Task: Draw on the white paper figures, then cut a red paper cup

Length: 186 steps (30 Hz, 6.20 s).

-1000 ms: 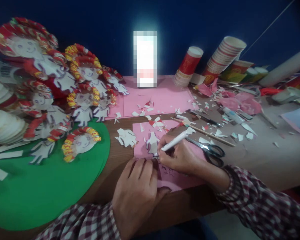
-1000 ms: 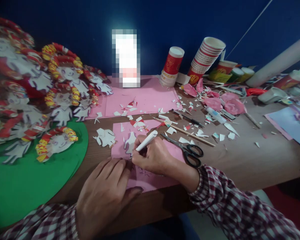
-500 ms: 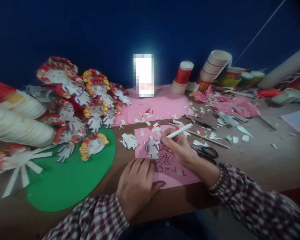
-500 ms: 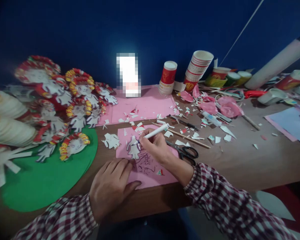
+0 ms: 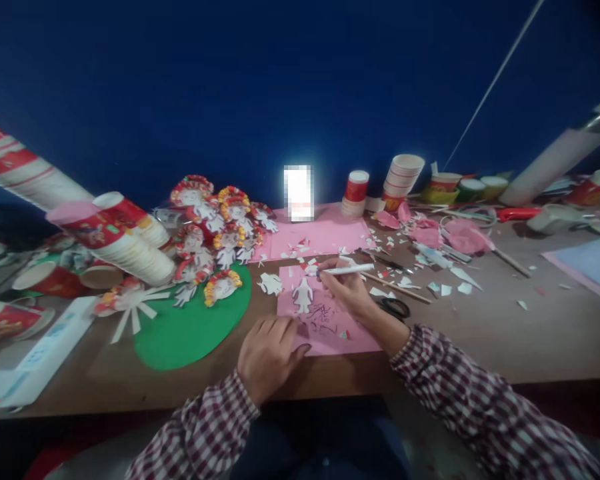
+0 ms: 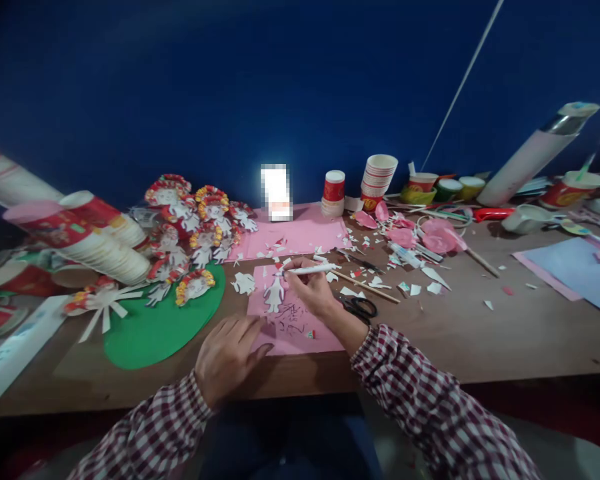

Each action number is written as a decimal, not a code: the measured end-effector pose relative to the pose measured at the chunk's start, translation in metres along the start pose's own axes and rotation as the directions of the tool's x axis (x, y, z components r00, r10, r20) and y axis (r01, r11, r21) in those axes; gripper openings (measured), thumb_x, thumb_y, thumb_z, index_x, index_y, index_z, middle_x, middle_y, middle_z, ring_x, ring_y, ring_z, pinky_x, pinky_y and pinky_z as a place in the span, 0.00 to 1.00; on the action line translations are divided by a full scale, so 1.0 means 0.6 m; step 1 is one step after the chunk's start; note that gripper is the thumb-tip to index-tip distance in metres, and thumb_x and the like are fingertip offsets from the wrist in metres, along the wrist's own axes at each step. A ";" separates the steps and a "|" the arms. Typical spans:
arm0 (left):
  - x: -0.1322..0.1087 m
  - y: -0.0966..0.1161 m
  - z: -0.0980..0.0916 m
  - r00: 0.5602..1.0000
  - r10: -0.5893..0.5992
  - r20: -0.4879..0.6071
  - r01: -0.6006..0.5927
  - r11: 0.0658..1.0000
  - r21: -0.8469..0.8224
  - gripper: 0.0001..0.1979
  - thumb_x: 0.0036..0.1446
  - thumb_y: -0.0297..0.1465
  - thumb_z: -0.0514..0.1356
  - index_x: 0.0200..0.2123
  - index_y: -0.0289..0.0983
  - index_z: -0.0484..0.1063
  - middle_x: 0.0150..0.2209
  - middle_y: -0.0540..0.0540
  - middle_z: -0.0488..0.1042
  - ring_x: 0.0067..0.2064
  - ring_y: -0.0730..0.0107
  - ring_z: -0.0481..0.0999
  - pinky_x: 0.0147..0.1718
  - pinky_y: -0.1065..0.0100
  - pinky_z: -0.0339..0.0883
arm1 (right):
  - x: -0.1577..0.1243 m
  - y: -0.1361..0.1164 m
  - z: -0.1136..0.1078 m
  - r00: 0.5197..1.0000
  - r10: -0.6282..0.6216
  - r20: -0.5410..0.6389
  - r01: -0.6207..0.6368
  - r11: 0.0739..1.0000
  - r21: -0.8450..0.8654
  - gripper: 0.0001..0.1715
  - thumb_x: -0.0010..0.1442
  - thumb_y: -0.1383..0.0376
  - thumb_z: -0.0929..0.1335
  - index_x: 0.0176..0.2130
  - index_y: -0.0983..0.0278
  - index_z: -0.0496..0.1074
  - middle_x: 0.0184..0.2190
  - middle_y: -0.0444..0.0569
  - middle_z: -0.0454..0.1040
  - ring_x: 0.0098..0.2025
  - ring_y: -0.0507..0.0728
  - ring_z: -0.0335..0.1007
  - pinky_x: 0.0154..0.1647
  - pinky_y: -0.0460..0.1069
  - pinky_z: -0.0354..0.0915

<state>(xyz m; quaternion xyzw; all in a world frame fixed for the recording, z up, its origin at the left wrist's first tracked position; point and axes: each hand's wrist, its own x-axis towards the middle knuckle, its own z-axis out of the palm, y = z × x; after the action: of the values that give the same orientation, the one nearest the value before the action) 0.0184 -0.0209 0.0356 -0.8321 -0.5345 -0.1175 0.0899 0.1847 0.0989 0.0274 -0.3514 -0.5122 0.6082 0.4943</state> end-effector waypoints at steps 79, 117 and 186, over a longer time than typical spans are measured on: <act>-0.204 0.117 0.020 0.681 -0.496 0.539 0.614 -0.015 -0.789 0.19 0.52 0.45 0.58 0.37 0.36 0.75 0.32 0.44 0.77 0.34 0.66 0.75 0.36 0.68 0.68 | -0.195 -0.027 -0.055 0.905 -0.076 0.418 0.425 0.121 -0.897 0.15 0.61 0.70 0.62 0.47 0.64 0.70 0.36 0.52 0.75 0.41 0.57 0.67 0.44 0.48 0.60; -0.244 0.144 0.066 0.652 -0.469 0.595 0.663 -0.027 -0.748 0.26 0.44 0.55 0.58 0.33 0.38 0.77 0.31 0.43 0.78 0.34 0.62 0.76 0.35 0.66 0.70 | -0.172 -0.038 -0.039 0.849 0.165 0.503 0.528 -0.206 -0.824 0.10 0.63 0.72 0.61 0.43 0.66 0.69 0.36 0.54 0.75 0.39 0.56 0.71 0.40 0.48 0.65; 0.148 -0.133 0.023 0.999 -0.044 0.025 0.050 0.816 -0.576 0.08 0.54 0.30 0.58 0.36 0.37 0.76 0.35 0.48 0.77 0.36 0.70 0.74 0.37 0.68 0.66 | -0.019 -0.066 -0.151 0.925 -0.345 0.160 0.218 0.135 -0.967 0.15 0.60 0.64 0.62 0.43 0.64 0.74 0.38 0.53 0.77 0.37 0.61 0.72 0.36 0.52 0.65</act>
<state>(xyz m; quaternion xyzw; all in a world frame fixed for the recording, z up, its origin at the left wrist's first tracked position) -0.0174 0.0926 0.0501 -0.8075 -0.4950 -0.2713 -0.1714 0.2818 0.1121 0.0443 -0.5106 -0.8092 0.0241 0.2897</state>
